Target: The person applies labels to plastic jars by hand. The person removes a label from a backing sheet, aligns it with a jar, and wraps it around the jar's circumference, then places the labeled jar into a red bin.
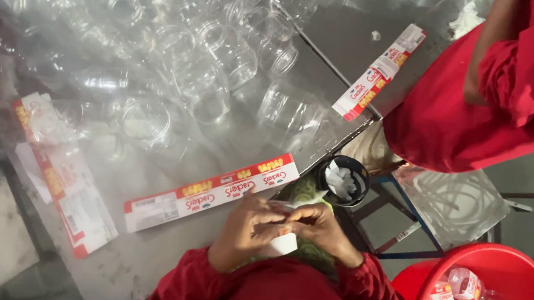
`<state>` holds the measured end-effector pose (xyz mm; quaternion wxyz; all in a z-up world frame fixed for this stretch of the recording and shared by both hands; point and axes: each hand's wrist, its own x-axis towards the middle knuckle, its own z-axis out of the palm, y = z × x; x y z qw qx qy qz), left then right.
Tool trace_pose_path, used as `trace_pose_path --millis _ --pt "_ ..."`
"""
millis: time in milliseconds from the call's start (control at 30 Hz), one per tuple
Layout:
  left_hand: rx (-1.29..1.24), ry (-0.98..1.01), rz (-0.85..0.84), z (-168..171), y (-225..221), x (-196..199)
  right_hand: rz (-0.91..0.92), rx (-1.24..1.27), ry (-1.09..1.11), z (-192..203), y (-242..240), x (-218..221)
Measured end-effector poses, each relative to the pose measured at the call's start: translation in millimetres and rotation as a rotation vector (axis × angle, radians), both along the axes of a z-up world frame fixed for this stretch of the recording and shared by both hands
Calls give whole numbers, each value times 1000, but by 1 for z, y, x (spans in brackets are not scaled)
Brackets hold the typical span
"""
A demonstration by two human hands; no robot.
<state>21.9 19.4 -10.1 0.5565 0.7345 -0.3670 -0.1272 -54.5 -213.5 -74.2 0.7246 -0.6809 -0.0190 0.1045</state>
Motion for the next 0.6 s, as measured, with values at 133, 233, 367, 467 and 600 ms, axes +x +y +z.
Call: trace_pose_path --millis 133,233,367,467,600 --pt "117 -57 -59 -7 6 3 -26 145 37 -24 13 -1" --pt "52 -7 -4 -11 12 3 67 103 105 -24 16 -4" --pt "119 82 -55 -17 19 4 52 100 145 -12 21 -6" --pt "155 79 16 -38 17 -2 -160 -27 -73 8 37 -2" --pt "-28 -356 240 -61 8 -18 -225 -802 -477 40 54 -4"
